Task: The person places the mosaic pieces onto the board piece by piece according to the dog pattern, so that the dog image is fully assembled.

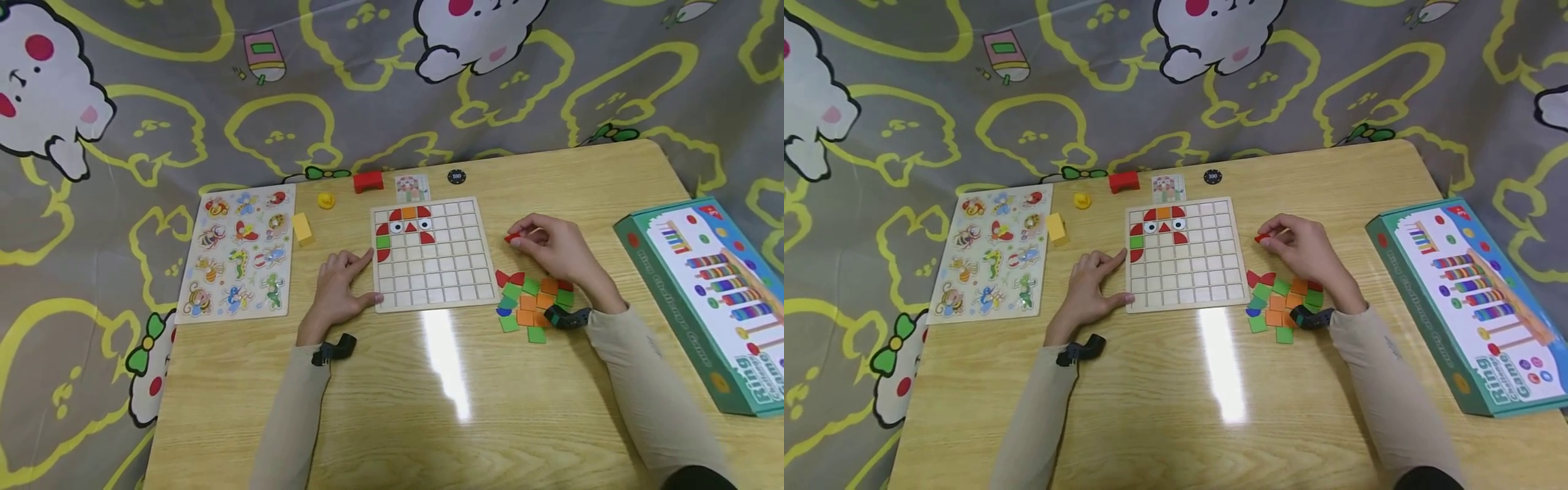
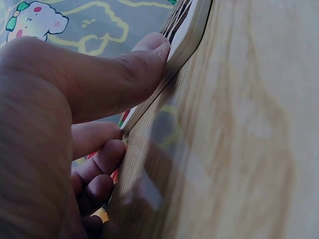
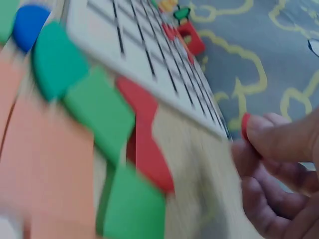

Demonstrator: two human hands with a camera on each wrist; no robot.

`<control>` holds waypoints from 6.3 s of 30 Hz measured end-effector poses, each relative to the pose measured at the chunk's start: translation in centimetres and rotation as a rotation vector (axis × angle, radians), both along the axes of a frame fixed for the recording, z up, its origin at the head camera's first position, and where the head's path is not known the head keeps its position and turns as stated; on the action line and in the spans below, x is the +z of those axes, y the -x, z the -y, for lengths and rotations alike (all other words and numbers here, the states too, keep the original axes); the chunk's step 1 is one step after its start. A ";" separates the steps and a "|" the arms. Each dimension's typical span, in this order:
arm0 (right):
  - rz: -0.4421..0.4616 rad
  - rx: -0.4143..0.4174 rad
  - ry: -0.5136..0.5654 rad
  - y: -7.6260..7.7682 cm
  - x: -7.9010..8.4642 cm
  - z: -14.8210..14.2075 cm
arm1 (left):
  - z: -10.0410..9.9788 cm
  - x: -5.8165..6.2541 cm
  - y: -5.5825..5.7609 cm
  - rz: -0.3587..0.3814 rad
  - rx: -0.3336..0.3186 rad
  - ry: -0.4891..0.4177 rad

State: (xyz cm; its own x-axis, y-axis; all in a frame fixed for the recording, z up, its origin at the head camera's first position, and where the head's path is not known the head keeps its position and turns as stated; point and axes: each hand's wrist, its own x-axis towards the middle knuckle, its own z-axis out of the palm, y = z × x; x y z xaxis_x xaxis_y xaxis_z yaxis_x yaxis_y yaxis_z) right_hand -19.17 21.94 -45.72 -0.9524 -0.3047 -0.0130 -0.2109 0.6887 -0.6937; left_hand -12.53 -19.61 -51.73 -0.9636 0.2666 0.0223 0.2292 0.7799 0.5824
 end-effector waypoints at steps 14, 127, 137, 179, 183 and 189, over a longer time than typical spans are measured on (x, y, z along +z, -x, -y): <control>0.072 0.093 0.199 1.6 -1.1 7.2 | -0.1 0.2 0.2 0.022 -0.001 -0.004; -0.105 0.202 0.047 2.8 -2.5 18.2 | 0.2 0.3 0.2 0.028 -0.010 -0.036; -0.090 0.240 -0.017 3.5 -2.2 18.4 | 0.5 0.7 0.1 0.040 -0.001 -0.020; 0.068 0.251 -0.228 -1.9 0.0 -0.2 | 1.0 0.1 -0.6 0.032 0.029 -0.039; 0.091 0.245 -0.212 -2.1 0.2 -0.4 | 0.6 0.1 -0.4 0.031 0.020 -0.034; 0.088 0.205 -0.076 -1.9 0.6 -0.3 | 0.0 0.4 -0.1 0.023 0.008 -0.025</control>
